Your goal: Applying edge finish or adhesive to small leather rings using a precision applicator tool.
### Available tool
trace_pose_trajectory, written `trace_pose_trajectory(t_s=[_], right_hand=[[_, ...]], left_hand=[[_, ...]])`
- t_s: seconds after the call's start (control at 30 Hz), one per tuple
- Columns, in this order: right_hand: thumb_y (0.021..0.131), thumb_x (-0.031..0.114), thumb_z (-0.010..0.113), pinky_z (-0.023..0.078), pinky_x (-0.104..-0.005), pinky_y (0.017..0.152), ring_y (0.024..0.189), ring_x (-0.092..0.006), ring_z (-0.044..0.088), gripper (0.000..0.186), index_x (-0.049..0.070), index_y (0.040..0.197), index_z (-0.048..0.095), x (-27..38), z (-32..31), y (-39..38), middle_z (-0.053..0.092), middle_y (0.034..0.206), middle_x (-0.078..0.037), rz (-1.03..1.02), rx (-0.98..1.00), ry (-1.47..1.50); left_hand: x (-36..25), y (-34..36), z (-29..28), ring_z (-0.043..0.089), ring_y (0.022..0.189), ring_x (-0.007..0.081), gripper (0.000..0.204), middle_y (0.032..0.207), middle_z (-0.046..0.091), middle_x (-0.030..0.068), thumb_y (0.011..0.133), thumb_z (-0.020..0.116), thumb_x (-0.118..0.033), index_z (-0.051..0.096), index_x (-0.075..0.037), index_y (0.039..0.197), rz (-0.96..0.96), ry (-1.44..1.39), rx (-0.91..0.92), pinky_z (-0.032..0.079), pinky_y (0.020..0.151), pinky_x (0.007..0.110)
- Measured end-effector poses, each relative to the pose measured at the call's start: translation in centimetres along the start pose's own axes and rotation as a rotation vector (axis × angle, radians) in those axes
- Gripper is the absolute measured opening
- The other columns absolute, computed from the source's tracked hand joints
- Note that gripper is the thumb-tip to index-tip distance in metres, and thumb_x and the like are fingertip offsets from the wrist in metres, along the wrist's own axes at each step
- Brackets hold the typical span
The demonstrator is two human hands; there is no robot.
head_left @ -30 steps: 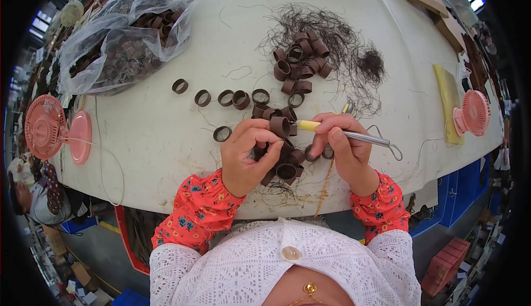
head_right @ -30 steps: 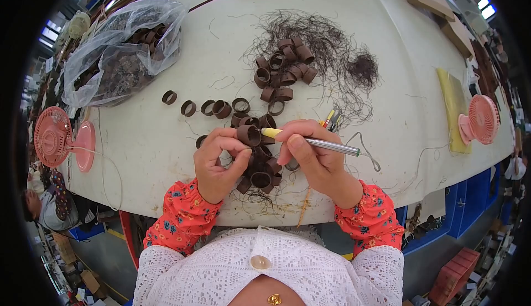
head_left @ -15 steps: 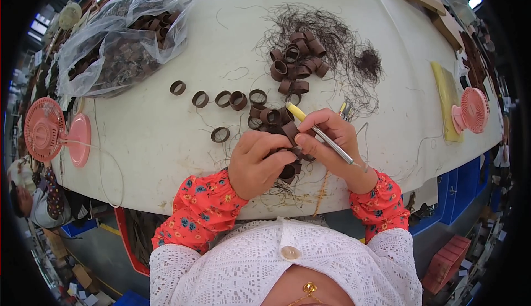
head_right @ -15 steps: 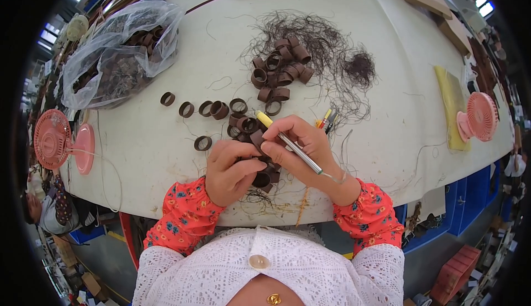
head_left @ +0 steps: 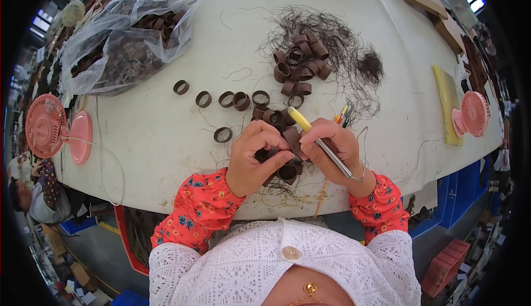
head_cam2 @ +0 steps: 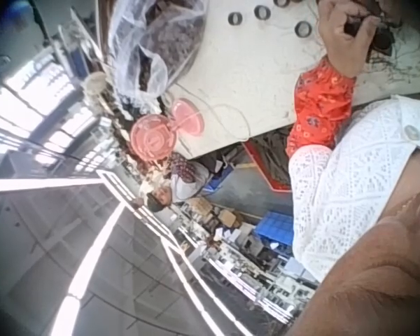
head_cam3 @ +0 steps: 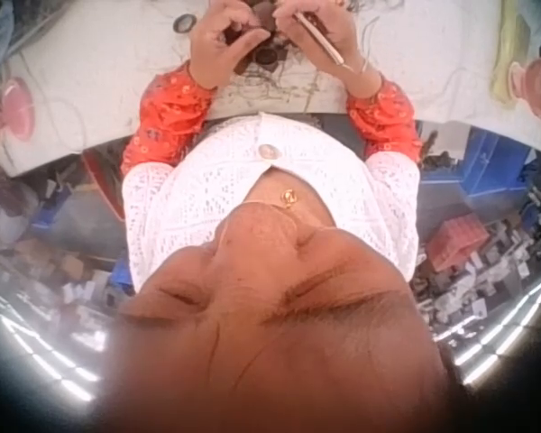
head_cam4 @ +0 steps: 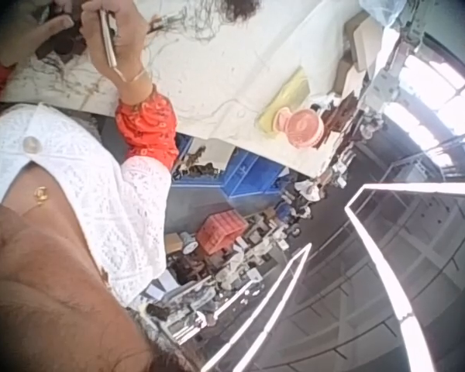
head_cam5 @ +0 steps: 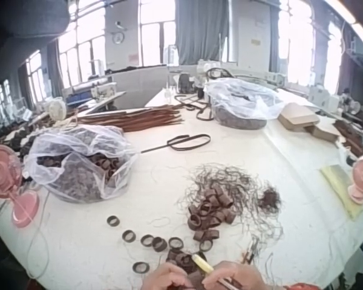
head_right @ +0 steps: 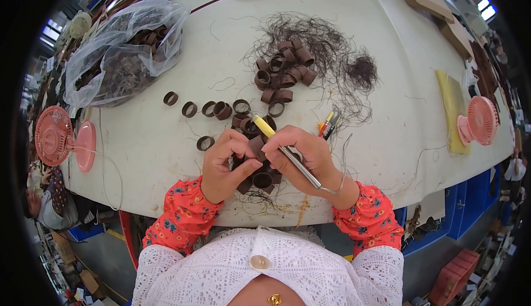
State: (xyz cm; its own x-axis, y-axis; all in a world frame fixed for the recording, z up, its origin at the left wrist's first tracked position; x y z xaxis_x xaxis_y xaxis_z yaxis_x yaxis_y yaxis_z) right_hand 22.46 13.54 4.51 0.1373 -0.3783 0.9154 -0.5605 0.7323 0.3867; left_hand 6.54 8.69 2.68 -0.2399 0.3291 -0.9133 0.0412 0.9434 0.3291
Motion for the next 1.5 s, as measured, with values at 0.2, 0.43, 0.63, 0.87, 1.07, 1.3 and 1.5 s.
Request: trace_pose_trajectory(t_s=[0.2,0.43,0.63,0.87,1.07,1.3,1.5], right_hand=[[0.090,0.004,0.057,0.045,-0.0186,0.058,0.066,-0.0051,0.054,0.011,0.005,0.101,0.055,0.1,-0.1,-0.1,0.056,0.082,-0.001,0.157,-0.010,0.152],[0.092,0.007,0.055,0.048,-0.0201,0.066,0.074,-0.0066,0.056,0.017,0.003,0.108,0.052,-0.4,-0.3,-0.2,0.058,0.090,-0.003,0.282,-0.017,0.351],[0.095,0.011,0.049,0.049,-0.0254,0.077,0.086,-0.0129,0.059,0.025,0.001,0.117,0.047,0.9,-1.0,0.6,0.060,0.095,-0.009,0.124,-0.106,0.148],[0.097,0.017,0.047,0.043,-0.0194,0.055,0.059,-0.0066,0.055,0.020,0.000,0.100,0.057,0.9,-1.5,0.1,0.058,0.068,-0.003,0.055,-0.057,0.174],[0.097,0.018,0.047,0.042,-0.0185,0.054,0.059,-0.0060,0.056,0.021,0.000,0.100,0.057,0.7,-1.2,0.2,0.058,0.068,-0.002,0.086,-0.072,0.161],[0.098,0.019,0.046,0.041,-0.0188,0.054,0.060,-0.0063,0.055,0.021,0.002,0.101,0.057,0.6,-1.2,0.1,0.058,0.069,-0.003,0.079,-0.070,0.138],[0.098,0.018,0.046,0.042,-0.0200,0.056,0.062,-0.0076,0.056,0.020,0.001,0.101,0.056,0.7,-1.4,0.2,0.058,0.071,-0.004,0.037,-0.117,0.149]], left_hand=[[0.4,0.1,0.4,0.053,0.082,0.0136,0.013,0.099,0.054,0.0062,0.077,0.070,-0.006,0.061,-0.006,0.087,-0.096,-0.225,0.063,0.043,0.073,0.025],[0.6,0.0,0.9,0.053,0.098,0.0155,0.010,0.108,0.056,0.0089,0.081,0.066,-0.004,0.056,-0.005,0.083,-0.203,-0.536,0.074,0.039,0.089,0.029],[0.5,0.2,-0.2,0.051,0.083,0.0120,0.011,0.100,0.057,0.0063,0.078,0.067,-0.003,0.058,-0.005,0.082,-0.111,-0.245,-0.062,0.042,0.077,0.026],[0.4,0.1,-0.8,0.047,0.068,0.0097,0.012,0.096,0.057,0.0050,0.074,0.069,-0.002,0.059,-0.006,0.080,-0.050,-0.003,-0.192,0.042,0.064,0.024],[0.1,0.1,-0.7,0.047,0.066,0.0096,0.012,0.094,0.058,0.0055,0.073,0.069,-0.001,0.060,-0.006,0.079,-0.042,0.024,-0.202,0.042,0.062,0.023],[0.0,0.1,-0.7,0.048,0.066,0.0099,0.012,0.094,0.058,0.0059,0.073,0.070,-0.001,0.060,-0.006,0.079,-0.040,0.026,-0.192,0.042,0.061,0.023],[0.4,0.0,-1.8,0.052,0.074,0.0141,0.013,0.098,0.057,0.0078,0.076,0.067,-0.001,0.061,-0.004,0.087,-0.094,-0.008,-0.302,0.044,0.070,0.027]])
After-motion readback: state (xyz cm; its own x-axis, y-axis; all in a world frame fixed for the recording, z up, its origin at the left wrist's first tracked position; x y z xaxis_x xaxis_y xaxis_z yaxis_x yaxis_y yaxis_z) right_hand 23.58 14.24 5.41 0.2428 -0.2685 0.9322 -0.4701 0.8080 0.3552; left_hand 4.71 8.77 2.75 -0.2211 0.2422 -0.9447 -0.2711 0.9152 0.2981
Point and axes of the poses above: each hand's wrist, its own y-axis towards the middle knuckle, its own z-axis out of the palm, x = y × z, the point moved 5 cm from there along y, towards the middle knuckle
